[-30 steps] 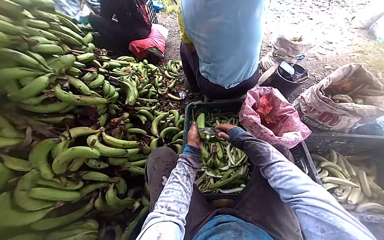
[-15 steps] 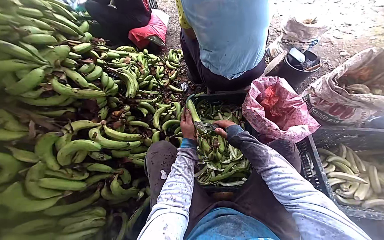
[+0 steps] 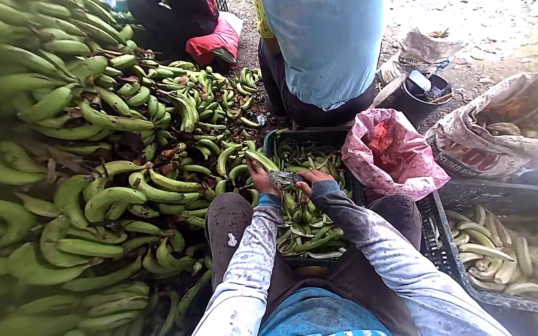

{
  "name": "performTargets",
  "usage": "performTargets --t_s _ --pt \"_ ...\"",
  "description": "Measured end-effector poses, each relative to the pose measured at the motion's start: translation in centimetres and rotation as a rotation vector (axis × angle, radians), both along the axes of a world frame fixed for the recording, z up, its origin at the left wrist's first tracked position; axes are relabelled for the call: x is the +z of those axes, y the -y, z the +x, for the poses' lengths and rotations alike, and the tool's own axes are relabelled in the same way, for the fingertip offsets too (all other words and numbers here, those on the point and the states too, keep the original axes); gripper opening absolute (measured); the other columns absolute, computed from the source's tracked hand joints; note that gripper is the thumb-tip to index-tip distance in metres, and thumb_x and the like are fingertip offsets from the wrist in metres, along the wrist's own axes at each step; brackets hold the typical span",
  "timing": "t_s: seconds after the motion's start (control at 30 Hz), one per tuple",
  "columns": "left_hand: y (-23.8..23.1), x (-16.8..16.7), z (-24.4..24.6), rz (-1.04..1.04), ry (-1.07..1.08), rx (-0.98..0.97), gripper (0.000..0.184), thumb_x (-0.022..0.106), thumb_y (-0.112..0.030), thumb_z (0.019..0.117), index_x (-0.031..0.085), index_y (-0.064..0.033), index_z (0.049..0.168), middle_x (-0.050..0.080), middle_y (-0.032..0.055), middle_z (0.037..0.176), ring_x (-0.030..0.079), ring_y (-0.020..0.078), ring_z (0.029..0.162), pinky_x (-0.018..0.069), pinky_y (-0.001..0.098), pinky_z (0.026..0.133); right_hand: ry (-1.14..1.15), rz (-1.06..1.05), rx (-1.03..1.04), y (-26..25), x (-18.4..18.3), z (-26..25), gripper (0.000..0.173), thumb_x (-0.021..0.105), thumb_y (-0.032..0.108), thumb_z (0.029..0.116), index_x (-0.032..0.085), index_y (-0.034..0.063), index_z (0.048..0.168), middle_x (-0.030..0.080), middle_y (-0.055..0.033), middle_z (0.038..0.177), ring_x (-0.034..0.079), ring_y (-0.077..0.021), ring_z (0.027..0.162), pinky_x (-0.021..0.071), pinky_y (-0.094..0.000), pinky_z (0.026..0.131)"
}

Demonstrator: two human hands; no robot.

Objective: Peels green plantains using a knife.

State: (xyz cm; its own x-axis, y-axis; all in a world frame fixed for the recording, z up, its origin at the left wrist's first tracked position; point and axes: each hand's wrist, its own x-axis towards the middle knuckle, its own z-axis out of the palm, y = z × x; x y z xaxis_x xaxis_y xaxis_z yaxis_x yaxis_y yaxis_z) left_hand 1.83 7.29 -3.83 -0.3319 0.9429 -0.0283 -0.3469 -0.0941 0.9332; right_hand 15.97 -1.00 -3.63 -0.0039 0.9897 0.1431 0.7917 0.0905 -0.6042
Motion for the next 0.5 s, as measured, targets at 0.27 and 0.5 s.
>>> performTargets --t_s 0.27,0.5 --pt "3.5 1.3 -0.5 -0.313 -0.325 -0.913 0.044 0.039 -0.037 0.1113 0.046 -0.0182 0.15 0.067 0.0101 0.12 0.065 0.0137 0.094 0.0547 0.0345 0.083 -0.016 -0.298 -0.358 -3.3 3.5 4.3 0.055 0.05 0.054 0.1044 0.055 0.0222 0.148 0.058 -0.0223 0.142 0.052 -0.0429 0.135 0.0347 -0.066 0.111" --pt "-1.0 0.0 0.6 -0.155 0.07 0.209 0.056 0.034 -0.026 0.1135 0.012 -0.0026 0.16 0.037 0.0221 0.155 0.047 0.0228 0.137 0.0408 0.0357 0.113 0.013 -0.187 -0.133 0.3 1.8 -1.8 0.052 0.055 0.051 0.1027 0.063 0.0172 0.141 0.066 -0.0256 0.127 0.061 -0.047 0.121 0.0425 -0.0685 0.101"
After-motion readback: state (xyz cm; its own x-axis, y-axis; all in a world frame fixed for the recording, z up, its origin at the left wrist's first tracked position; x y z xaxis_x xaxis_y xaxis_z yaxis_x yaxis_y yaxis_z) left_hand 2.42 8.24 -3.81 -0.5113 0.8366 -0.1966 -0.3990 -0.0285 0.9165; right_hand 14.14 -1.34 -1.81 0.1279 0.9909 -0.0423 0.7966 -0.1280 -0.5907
